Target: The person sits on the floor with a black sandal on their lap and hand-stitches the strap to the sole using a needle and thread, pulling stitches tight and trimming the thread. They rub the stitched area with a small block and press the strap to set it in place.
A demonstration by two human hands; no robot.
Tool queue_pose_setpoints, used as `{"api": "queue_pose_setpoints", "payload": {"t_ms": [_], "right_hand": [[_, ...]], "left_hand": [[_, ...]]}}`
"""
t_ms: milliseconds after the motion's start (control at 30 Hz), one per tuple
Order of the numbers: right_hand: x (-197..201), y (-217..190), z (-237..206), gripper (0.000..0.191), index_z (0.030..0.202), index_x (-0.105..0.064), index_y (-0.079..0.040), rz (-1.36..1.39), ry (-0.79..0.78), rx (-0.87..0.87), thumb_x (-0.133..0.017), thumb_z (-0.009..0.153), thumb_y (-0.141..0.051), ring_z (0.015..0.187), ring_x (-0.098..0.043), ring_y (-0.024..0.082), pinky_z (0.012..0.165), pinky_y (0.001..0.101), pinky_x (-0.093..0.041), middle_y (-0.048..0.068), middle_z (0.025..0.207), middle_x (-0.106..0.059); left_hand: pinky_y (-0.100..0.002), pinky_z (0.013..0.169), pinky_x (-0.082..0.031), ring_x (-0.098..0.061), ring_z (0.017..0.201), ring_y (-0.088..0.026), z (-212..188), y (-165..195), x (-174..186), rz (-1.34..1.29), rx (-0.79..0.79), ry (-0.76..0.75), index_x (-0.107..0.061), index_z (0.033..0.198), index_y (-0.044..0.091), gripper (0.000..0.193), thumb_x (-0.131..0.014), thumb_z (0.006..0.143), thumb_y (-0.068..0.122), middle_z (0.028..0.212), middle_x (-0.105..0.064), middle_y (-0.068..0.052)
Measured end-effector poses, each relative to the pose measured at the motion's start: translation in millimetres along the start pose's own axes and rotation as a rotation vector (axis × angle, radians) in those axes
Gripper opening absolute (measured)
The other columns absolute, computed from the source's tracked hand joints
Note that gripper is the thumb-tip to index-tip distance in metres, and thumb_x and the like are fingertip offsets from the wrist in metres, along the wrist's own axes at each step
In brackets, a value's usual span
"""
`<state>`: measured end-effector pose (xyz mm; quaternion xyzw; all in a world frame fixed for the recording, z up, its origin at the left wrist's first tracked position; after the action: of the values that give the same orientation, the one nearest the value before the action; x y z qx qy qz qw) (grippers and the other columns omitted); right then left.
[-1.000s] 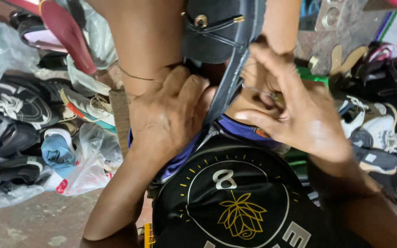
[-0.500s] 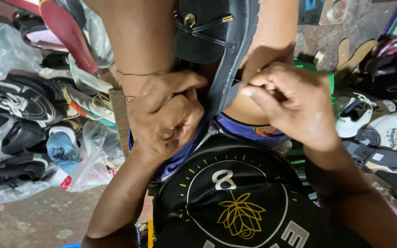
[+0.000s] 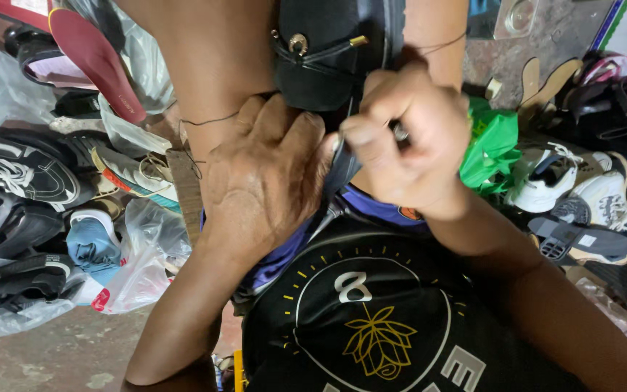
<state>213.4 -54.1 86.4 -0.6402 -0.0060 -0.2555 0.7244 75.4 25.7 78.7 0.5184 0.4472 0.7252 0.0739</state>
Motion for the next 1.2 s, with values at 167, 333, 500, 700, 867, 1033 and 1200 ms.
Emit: {"api": "queue_pose_setpoints", "payload": {"t_ms": [167, 333, 500, 700, 867, 1033, 1200], "right_hand": [[-14.8, -4.1, 4.4, 0.023, 0.094, -0.055, -0.002, -0.303, 0.011, 0.041, -0.074, 0.105, -0.009, 0.053, -0.051, 0.012, 0.051, 0.0269, -0.039, 0.009, 0.083, -0.063], [-20.9, -4.4, 11.7, 0.023, 0.094, -0.056, -0.001, -0.315, 0.032, 0.055, -0.074, 0.105, -0.009, 0.053, -0.055, 0.013, 0.050, 0.0274, -0.041, 0.011, 0.085, -0.066], [-21.3, -1.1, 19.0, 0.024, 0.090, -0.055, -0.001, -0.307, 0.045, 0.017, -0.073, 0.103, -0.009, 0.049, -0.051, 0.011, 0.049, 0.0264, -0.039, 0.011, 0.081, -0.066], [-6.5, 3.8, 6.7, 0.020, 0.102, -0.053, -0.002, -0.175, 0.027, -0.021, -0.068, 0.110, -0.012, 0.062, -0.057, 0.014, 0.056, 0.0291, -0.044, 0.010, 0.083, -0.063], [29.2, 15.7, -8.5, 0.034, 0.108, -0.052, 0.000, 0.270, 0.147, -0.106, -0.049, 0.112, -0.034, 0.072, -0.059, 0.015, 0.049, 0.0232, -0.042, 0.012, 0.101, -0.059], [87.3, 48.5, -30.3, 0.039, 0.110, -0.052, 0.003, 0.484, 0.406, -0.242, -0.035, 0.120, -0.031, 0.078, -0.055, 0.017, 0.055, 0.0250, -0.041, 0.014, 0.112, -0.055], [93.2, 52.9, -60.6, 0.036, 0.110, -0.053, 0.003, 0.429, 0.400, -0.319, -0.040, 0.124, -0.027, 0.072, -0.056, 0.018, 0.063, 0.0304, -0.051, 0.009, 0.094, -0.054]], "left_hand": [[-0.043, 0.075, -0.053, -0.061, 0.093, -0.031, -2.3, -7.8, 9.1, -0.049, 0.017, 0.016, -0.069, 0.097, 0.008, 0.015, -0.075, 0.098, 0.022, 0.095, -0.061, -0.010], [-0.041, 0.075, -0.052, -0.061, 0.089, -0.028, -1.4, -15.3, 12.3, -0.122, 0.028, 0.040, -0.069, 0.089, 0.010, 0.015, -0.077, 0.096, 0.021, 0.089, -0.061, -0.008], [-0.039, 0.080, -0.054, -0.063, 0.092, -0.027, 5.1, -18.8, 18.6, -0.195, 0.033, 0.069, -0.069, 0.093, 0.010, 0.013, -0.075, 0.099, 0.020, 0.094, -0.063, -0.007], [-0.044, 0.073, -0.052, -0.062, 0.086, -0.034, 5.8, -0.6, 17.9, -0.186, 0.030, 0.045, -0.069, 0.105, 0.001, 0.030, -0.078, 0.089, 0.025, 0.094, -0.063, -0.016], [-0.044, 0.077, -0.054, -0.065, 0.089, -0.035, 0.6, 13.9, 9.6, -0.200, 0.053, 0.162, -0.069, 0.119, -0.001, 0.035, -0.078, 0.094, 0.022, 0.102, -0.066, -0.018], [-0.033, 0.080, -0.057, -0.071, 0.082, -0.019, -6.8, -3.5, 2.5, -0.484, 0.170, 0.102, -0.069, 0.117, -0.001, 0.024, -0.078, 0.101, 0.015, 0.093, -0.071, -0.013], [-0.027, 0.074, -0.050, -0.058, 0.078, -0.009, -12.5, -18.2, -4.2, -0.729, 0.305, -0.021, -0.072, 0.115, -0.002, 0.019, -0.075, 0.103, 0.013, 0.085, -0.066, -0.006]]}}
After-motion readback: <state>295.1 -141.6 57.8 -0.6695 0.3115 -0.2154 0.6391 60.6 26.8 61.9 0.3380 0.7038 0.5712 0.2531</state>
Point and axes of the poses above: each hand's wrist, its own z-axis towards the middle knuckle, its own x-axis out of the back of the hand, y = z × x, the point moved 7 cm from there along z, towards the middle knuckle
